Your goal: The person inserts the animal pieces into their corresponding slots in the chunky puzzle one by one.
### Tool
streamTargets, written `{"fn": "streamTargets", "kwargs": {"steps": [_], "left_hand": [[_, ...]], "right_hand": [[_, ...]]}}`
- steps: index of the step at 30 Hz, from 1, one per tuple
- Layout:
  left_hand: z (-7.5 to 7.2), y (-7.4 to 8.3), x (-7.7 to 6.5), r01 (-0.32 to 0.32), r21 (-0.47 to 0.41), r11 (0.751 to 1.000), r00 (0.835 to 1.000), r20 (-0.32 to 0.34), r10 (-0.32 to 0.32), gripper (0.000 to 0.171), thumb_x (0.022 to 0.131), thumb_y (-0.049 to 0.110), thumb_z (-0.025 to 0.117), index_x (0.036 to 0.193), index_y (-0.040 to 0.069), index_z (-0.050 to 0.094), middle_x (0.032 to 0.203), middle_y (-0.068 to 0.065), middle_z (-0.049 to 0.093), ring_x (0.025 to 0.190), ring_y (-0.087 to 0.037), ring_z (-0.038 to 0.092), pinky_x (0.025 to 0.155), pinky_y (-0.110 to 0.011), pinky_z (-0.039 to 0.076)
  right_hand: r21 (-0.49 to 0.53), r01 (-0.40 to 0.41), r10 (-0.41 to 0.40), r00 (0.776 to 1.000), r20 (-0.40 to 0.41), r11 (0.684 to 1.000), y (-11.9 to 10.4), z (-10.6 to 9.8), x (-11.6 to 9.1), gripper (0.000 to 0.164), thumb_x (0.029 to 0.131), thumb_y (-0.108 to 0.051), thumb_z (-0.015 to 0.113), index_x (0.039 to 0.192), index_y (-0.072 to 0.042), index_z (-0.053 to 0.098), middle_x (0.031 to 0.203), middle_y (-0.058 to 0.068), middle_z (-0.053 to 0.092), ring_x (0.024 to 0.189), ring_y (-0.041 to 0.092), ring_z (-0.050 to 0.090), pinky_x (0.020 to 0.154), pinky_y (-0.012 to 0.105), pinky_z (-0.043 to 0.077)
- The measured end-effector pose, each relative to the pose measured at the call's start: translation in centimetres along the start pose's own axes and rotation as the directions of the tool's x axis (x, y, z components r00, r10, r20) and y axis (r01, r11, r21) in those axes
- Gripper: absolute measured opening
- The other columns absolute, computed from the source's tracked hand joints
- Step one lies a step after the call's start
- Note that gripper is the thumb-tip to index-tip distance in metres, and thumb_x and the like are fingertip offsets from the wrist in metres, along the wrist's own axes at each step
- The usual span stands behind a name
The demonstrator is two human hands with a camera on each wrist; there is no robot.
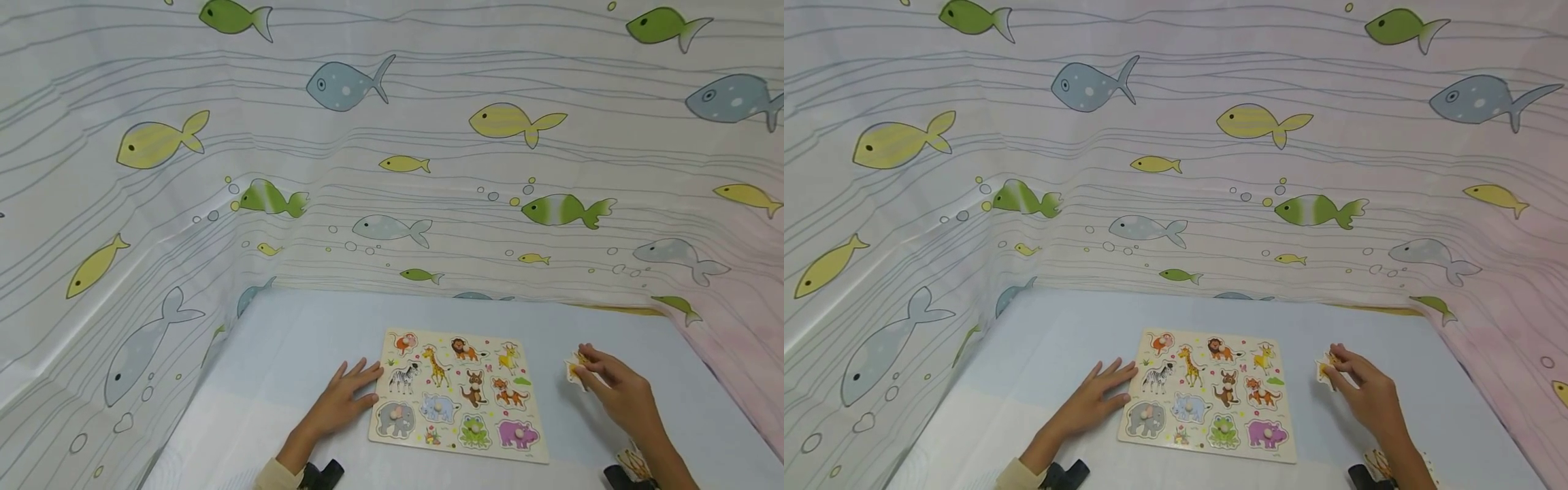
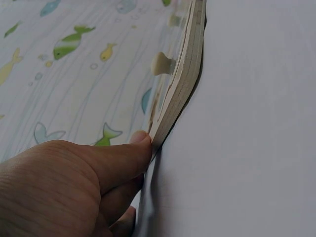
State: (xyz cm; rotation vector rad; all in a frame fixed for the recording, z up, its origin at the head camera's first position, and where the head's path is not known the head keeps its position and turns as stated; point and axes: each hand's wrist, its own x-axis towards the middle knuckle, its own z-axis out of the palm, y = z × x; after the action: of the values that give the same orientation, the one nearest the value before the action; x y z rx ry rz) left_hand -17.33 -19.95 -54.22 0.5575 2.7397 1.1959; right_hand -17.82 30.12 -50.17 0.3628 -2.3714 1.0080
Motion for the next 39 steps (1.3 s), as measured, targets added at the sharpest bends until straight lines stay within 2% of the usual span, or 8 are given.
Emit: {"fn": "streamTargets", "kwargs": {"steps": [6,18,22,25,28,32,36,39], "left_hand": [[0.1,-0.2,0.1,-0.001,0.015,1.0,1.0,-0.007,0.001,0.053,0.094,0.029,0.068,0.143,0.017,0.056,0.154,0.001,0.048,0.151,-0.029,0.031,0.128,-0.054,0.005],[0.0,-0.2,0.0,0.0,0.008,1.0,1.0,-0.003,0.0,0.053,0.094,0.029,0.068,0.144,0.016,0.055,0.154,0.002,0.048,0.151,-0.029,0.03,0.128,-0.054,0.004],[0.0,-0.1,0.0,0.002,0.01,1.0,1.0,0.001,-0.003,0.053,0.094,0.029,0.068,0.144,0.017,0.054,0.154,0.002,0.047,0.152,-0.028,0.03,0.128,-0.053,0.003],[0.0,0.0,0.0,0.001,0.013,1.0,1.0,0.001,-0.001,0.053,0.094,0.028,0.068,0.144,0.017,0.055,0.154,0.002,0.047,0.152,-0.029,0.03,0.128,-0.053,0.004],[0.0,0.1,0.0,0.005,0.016,1.0,1.0,0.002,-0.005,0.053,0.094,0.027,0.068,0.144,0.017,0.054,0.154,0.002,0.047,0.152,-0.029,0.03,0.128,-0.053,0.004],[-0.1,0.3,0.0,0.008,0.021,1.0,1.0,0.001,-0.008,0.053,0.094,0.026,0.069,0.144,0.017,0.055,0.154,0.001,0.048,0.151,-0.029,0.03,0.128,-0.053,0.004],[-0.1,0.3,0.0,0.007,0.02,1.0,1.0,-0.002,-0.007,0.053,0.094,0.025,0.069,0.144,0.017,0.055,0.154,0.001,0.048,0.151,-0.029,0.031,0.128,-0.054,0.005],[-0.1,0.2,0.0,0.005,0.014,1.0,1.0,0.001,-0.005,0.053,0.094,0.026,0.069,0.144,0.016,0.055,0.154,0.0,0.048,0.152,-0.029,0.03,0.128,-0.054,0.004]], "right_hand": [[-0.01,-0.005,0.005,1.0,0.024,1.0,-0.3,1.4,0.7,0.013,0.079,0.006,0.079,0.086,0.0,0.07,0.118,0.026,0.07,0.12,-0.025,0.045,0.09,-0.005,0.041],[0.019,-0.017,0.014,0.993,0.118,1.0,-0.7,5.3,2.7,0.008,0.085,-0.001,0.076,0.087,-0.004,0.069,0.121,0.022,0.07,0.121,-0.024,0.042,0.09,-0.005,0.039],[0.002,-0.048,0.047,0.985,0.165,0.999,-0.9,6.6,3.3,0.007,0.087,-0.006,0.076,0.088,-0.006,0.07,0.122,0.02,0.07,0.127,0.008,0.06,0.09,-0.005,0.039],[-0.008,-0.041,0.042,0.981,0.191,0.999,-0.9,7.6,3.6,0.008,0.086,-0.004,0.077,0.086,-0.005,0.068,0.121,0.02,0.071,0.122,0.037,0.062,0.09,-0.007,0.038],[0.001,-0.017,0.017,0.979,0.204,1.0,-0.8,8.3,3.7,0.012,0.084,-0.001,0.077,0.084,-0.005,0.066,0.12,0.02,0.071,0.12,0.044,0.061,0.091,-0.008,0.036],[-0.001,0.013,-0.012,0.976,0.216,1.0,-0.5,8.9,3.9,0.015,0.083,-0.001,0.078,0.082,-0.006,0.064,0.12,0.02,0.071,0.119,0.042,0.063,0.091,-0.007,0.036],[-0.028,0.017,-0.01,0.974,0.228,0.999,-0.3,9.2,3.9,0.016,0.083,-0.003,0.079,0.081,-0.007,0.063,0.119,0.019,0.072,0.118,0.04,0.064,0.092,0.017,0.054],[-0.044,0.019,-0.008,0.973,0.229,0.999,-0.3,9.3,3.8,0.018,0.082,-0.003,0.079,0.08,-0.008,0.063,0.118,0.019,0.072,0.117,0.04,0.065,0.09,0.04,0.056]]}}
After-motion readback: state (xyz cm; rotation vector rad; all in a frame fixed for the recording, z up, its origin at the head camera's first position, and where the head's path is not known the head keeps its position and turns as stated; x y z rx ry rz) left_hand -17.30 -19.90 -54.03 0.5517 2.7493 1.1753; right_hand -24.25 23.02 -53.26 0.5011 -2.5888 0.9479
